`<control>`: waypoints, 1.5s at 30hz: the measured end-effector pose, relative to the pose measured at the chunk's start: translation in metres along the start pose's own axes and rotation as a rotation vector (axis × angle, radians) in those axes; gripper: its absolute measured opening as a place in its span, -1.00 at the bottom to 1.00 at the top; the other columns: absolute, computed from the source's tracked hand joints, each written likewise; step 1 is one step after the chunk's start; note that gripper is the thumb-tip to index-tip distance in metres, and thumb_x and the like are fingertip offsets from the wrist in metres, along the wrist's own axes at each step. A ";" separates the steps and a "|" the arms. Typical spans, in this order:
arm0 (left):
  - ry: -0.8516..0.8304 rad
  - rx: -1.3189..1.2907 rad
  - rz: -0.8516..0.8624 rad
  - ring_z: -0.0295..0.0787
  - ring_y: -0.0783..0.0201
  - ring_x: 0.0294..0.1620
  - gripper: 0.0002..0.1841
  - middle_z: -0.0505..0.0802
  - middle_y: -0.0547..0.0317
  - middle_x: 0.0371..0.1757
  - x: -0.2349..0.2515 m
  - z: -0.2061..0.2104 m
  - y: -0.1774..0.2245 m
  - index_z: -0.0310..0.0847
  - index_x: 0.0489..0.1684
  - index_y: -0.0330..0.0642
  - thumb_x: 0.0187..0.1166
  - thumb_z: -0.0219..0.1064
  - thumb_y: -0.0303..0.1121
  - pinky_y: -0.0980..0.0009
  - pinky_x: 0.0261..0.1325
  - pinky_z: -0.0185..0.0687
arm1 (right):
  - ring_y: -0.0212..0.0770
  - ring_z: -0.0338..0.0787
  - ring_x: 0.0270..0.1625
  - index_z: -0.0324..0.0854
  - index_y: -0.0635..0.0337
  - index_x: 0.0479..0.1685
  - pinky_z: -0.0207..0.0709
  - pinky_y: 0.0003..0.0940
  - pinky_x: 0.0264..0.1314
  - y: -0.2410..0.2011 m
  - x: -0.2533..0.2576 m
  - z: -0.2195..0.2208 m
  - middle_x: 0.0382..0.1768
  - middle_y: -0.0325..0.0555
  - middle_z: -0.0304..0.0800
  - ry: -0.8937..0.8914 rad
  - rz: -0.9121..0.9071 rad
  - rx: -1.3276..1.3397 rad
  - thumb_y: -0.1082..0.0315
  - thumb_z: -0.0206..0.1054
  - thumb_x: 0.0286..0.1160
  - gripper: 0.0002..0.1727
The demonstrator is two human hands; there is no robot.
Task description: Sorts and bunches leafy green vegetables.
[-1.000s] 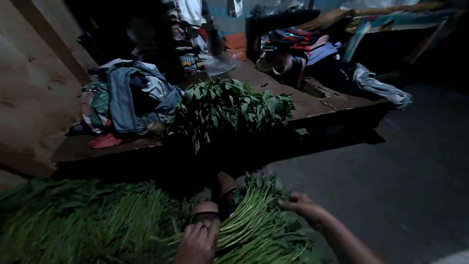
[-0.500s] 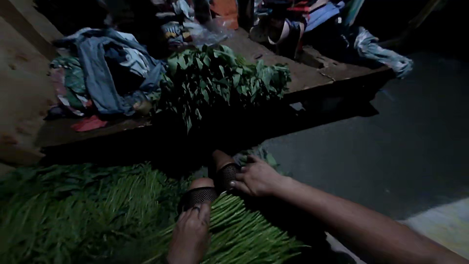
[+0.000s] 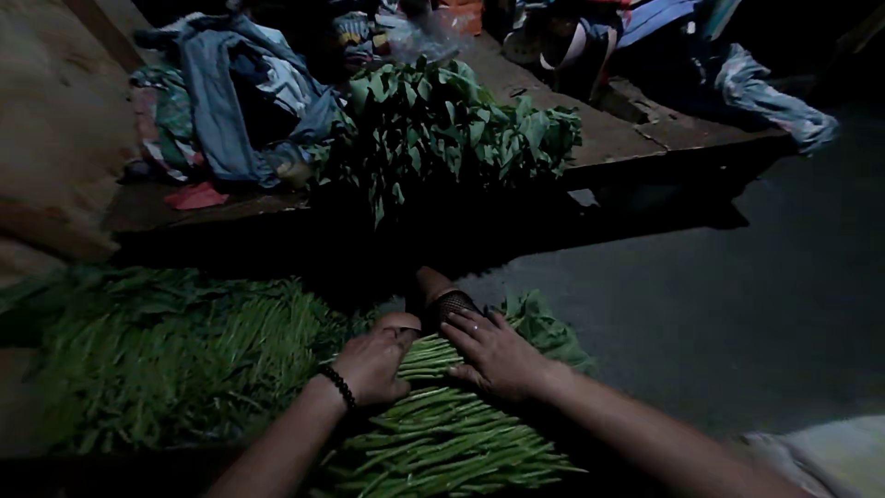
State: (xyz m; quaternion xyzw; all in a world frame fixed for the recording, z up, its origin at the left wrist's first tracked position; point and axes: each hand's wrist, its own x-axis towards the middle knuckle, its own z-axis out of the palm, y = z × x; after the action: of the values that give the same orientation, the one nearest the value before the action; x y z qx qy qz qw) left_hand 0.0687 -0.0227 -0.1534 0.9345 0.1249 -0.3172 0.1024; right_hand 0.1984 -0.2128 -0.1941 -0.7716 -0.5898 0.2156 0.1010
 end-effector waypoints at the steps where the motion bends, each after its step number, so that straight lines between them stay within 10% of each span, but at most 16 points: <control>1: 0.067 0.001 0.002 0.39 -0.20 0.65 -0.12 0.52 -0.21 0.62 -0.006 0.004 -0.009 0.27 0.78 -0.11 0.48 0.45 0.15 -0.18 0.62 0.31 | 0.00 -0.08 0.93 0.10 -0.03 0.89 -0.29 0.29 0.87 0.002 -0.001 0.011 0.88 -0.06 0.06 0.007 0.018 0.002 -0.29 -0.22 0.81 -0.20; 3: 0.295 -0.090 0.045 0.28 -0.23 0.73 -0.10 0.49 -0.23 0.67 -0.025 0.016 -0.026 0.37 0.72 -0.14 0.42 0.48 0.21 -0.22 0.70 0.13 | -0.03 -0.08 0.93 0.08 -0.06 0.90 -0.30 0.28 0.88 0.007 -0.002 0.017 0.88 -0.09 0.05 0.022 0.031 0.004 -0.32 -0.28 0.80 -0.19; 8: 0.965 -0.134 0.404 0.86 0.16 0.07 -0.70 0.92 0.15 -0.07 -0.069 0.064 -0.040 0.88 -0.13 -0.09 0.67 0.20 -0.20 0.20 0.19 0.77 | -0.01 -0.01 0.91 0.15 -0.06 0.88 -0.22 0.31 0.85 0.006 -0.002 0.015 0.86 -0.09 0.13 0.067 0.015 -0.012 -0.30 -0.26 0.80 -0.21; 16: 0.934 0.051 0.460 0.87 0.10 -0.01 -0.76 0.91 0.16 -0.18 -0.057 0.096 -0.032 0.84 -0.16 -0.09 0.64 0.17 -0.40 0.17 0.12 0.78 | -0.01 0.10 0.88 0.22 -0.05 0.84 -0.08 0.29 0.81 0.011 0.000 0.021 0.82 -0.09 0.22 0.143 -0.028 -0.049 -0.33 -0.33 0.78 -0.18; 20: 0.907 -0.024 0.384 0.90 0.08 -0.03 -0.68 0.90 0.05 -0.10 -0.067 0.084 -0.029 0.76 0.20 -0.12 0.59 0.18 -0.44 0.22 0.06 0.83 | 0.00 0.09 0.88 0.21 -0.06 0.85 -0.09 0.29 0.81 0.010 0.000 0.020 0.82 -0.10 0.22 0.133 -0.017 -0.037 -0.33 -0.34 0.78 -0.19; 26: 0.791 -0.061 0.341 0.85 -0.02 -0.43 -0.67 0.83 -0.12 -0.23 -0.078 0.085 -0.013 0.81 0.13 -0.19 0.48 0.24 -0.42 0.10 -0.47 0.78 | -0.04 0.00 0.91 0.16 -0.08 0.87 -0.18 0.26 0.84 0.010 0.002 0.015 0.85 -0.13 0.14 0.074 0.001 -0.024 -0.31 -0.34 0.79 -0.20; 30: 0.637 -0.131 0.262 0.87 -0.10 -0.38 -0.71 0.84 -0.18 -0.19 -0.088 0.087 0.000 0.85 0.09 -0.22 0.43 0.38 -0.48 0.02 -0.42 0.79 | -0.04 0.00 0.91 0.16 -0.10 0.87 -0.20 0.25 0.85 0.011 0.001 0.014 0.85 -0.13 0.14 0.063 0.001 0.005 -0.30 -0.32 0.80 -0.21; 35: 0.967 0.058 0.240 0.86 0.04 -0.34 -0.80 0.84 0.03 -0.28 -0.060 0.104 -0.014 0.91 -0.18 -0.01 0.42 0.33 -0.40 0.18 -0.46 0.77 | -0.04 0.01 0.90 0.17 -0.10 0.87 -0.16 0.24 0.83 0.011 0.003 0.014 0.85 -0.15 0.14 0.063 0.006 0.009 -0.29 -0.31 0.81 -0.23; 41: 0.535 -0.014 0.249 0.80 -0.29 0.07 -0.70 0.88 -0.17 -0.12 -0.096 0.081 -0.006 0.94 0.01 0.02 0.41 0.44 -0.53 -0.21 0.12 0.66 | -0.01 0.00 0.91 0.14 -0.08 0.88 -0.18 0.29 0.83 0.008 0.002 0.016 0.85 -0.09 0.13 0.056 0.016 0.005 -0.29 -0.32 0.81 -0.21; 45: 0.783 -0.004 0.260 0.84 -0.09 0.00 -0.85 0.88 -0.02 -0.11 -0.088 0.078 -0.003 0.89 -0.17 -0.11 0.49 0.38 -0.38 0.00 0.05 0.75 | -0.02 0.02 0.90 0.17 -0.06 0.86 -0.17 0.28 0.83 0.010 0.003 0.017 0.85 -0.10 0.15 0.065 0.012 0.012 -0.29 -0.32 0.81 -0.22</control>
State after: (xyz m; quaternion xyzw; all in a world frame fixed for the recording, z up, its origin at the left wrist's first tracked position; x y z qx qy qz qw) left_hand -0.0436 -0.0562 -0.1602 0.9924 0.0357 0.0780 0.0881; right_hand 0.1996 -0.2143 -0.2139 -0.7810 -0.5805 0.1946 0.1233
